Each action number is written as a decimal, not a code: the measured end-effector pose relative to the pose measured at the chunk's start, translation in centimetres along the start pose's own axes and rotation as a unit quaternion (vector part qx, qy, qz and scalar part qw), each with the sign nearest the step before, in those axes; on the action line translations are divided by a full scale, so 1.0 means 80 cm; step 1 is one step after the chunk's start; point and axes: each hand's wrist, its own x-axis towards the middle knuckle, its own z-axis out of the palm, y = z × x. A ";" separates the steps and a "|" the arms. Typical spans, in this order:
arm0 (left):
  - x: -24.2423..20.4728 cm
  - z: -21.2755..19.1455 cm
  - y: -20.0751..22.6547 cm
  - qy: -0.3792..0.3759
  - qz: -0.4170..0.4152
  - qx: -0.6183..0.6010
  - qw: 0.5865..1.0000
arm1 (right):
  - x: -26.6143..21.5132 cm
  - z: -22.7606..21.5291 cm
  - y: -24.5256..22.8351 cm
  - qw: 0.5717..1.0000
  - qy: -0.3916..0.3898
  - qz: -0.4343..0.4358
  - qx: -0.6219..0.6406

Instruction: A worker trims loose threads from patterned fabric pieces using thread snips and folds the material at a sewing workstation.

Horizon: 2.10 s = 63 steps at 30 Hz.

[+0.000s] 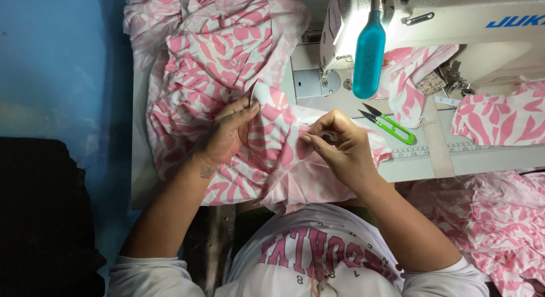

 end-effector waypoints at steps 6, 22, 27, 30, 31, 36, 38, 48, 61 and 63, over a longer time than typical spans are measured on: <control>-0.003 0.029 0.023 -0.011 0.016 -0.009 1.000 | -0.011 -0.011 0.014 0.999 0.029 0.001 0.033; 0.015 -0.041 -0.039 -0.017 0.052 0.027 0.998 | -0.027 0.000 0.007 0.957 0.090 -0.194 -0.197; 0.008 -0.035 -0.041 -0.020 0.071 0.038 0.997 | -0.031 0.004 0.021 0.905 0.098 -0.276 -0.308; 0.006 -0.025 -0.033 -0.037 0.071 0.036 0.996 | -0.032 0.004 0.030 0.873 0.102 -0.308 -0.363; 0.007 -0.023 -0.031 -0.046 0.069 0.036 0.996 | -0.032 0.004 0.032 0.865 0.104 -0.316 -0.377; 0.005 -0.022 -0.032 -0.050 0.076 0.045 0.995 | -0.022 0.004 0.036 0.851 0.117 -0.333 -0.389; 0.003 -0.021 -0.033 -0.049 0.082 0.046 0.994 | -0.020 0.003 0.037 0.843 0.125 -0.342 -0.397; 0.004 -0.030 -0.040 -0.065 0.105 0.060 0.990 | -0.023 0.006 0.035 0.834 0.126 -0.351 -0.407; -0.058 0.114 0.083 -0.082 0.133 0.141 0.978 | -0.025 -0.011 0.024 0.902 0.140 -0.266 -0.310; -0.059 0.118 0.086 -0.081 0.137 0.143 0.977 | -0.026 -0.013 0.029 0.902 0.141 -0.264 -0.312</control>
